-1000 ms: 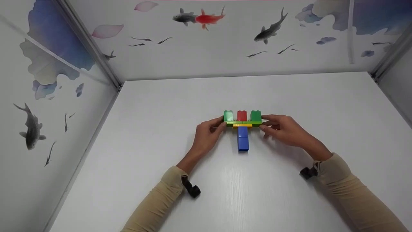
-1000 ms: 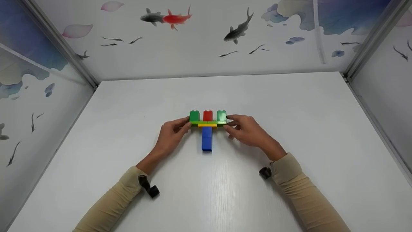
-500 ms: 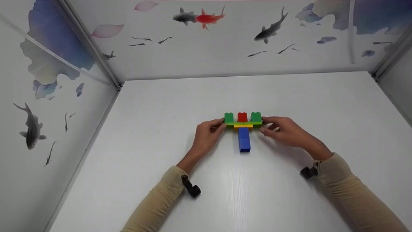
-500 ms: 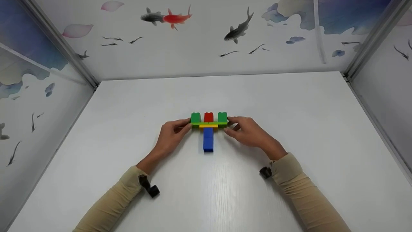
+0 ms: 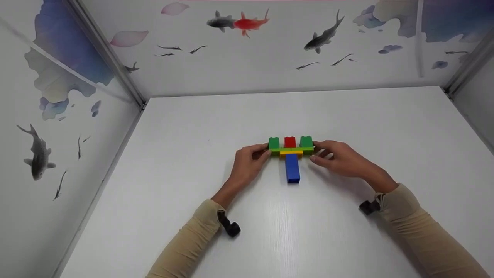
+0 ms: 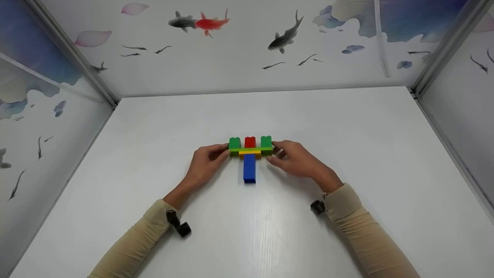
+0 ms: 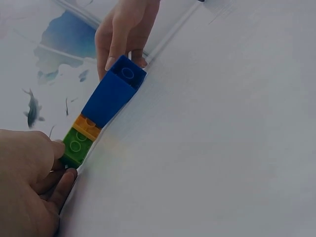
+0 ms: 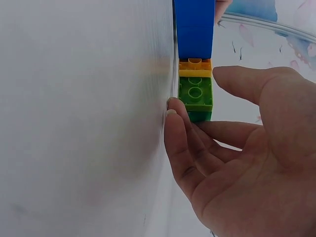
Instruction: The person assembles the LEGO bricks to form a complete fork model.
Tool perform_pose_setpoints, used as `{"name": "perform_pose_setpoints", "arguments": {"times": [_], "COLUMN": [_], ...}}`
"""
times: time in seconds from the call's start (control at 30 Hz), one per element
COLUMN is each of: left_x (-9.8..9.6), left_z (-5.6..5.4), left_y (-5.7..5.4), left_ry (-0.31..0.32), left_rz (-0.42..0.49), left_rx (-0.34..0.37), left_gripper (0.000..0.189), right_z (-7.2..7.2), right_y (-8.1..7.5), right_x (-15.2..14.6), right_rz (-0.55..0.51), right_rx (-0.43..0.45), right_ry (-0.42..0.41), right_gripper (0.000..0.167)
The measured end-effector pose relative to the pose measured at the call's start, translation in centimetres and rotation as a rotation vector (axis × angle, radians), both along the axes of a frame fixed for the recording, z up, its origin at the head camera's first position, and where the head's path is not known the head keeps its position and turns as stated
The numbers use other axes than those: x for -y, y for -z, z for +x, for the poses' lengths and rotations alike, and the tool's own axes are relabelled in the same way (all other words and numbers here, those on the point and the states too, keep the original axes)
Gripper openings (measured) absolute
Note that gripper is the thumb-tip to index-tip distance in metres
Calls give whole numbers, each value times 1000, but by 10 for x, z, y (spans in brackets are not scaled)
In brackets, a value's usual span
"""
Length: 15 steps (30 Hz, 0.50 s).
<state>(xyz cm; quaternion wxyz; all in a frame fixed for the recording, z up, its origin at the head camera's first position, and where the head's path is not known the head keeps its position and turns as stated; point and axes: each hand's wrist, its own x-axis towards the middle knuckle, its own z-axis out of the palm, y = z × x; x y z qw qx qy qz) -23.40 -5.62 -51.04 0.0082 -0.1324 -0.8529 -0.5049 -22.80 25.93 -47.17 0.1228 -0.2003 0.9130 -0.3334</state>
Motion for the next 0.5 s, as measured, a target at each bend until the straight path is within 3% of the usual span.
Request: {"name": "perform_pose_setpoints", "arguments": {"times": [0.5], "left_x": [0], "left_z": [-1], "left_y": [-1], "left_ry": [-30], "left_rz": [-8], "left_rx": [38], "left_gripper": [35], "right_z": [0], "right_y": [-1], "right_x": [-2], "right_rz": [-19], "right_rx": [-1], "right_ry": [-18], "right_gripper": [66]}}
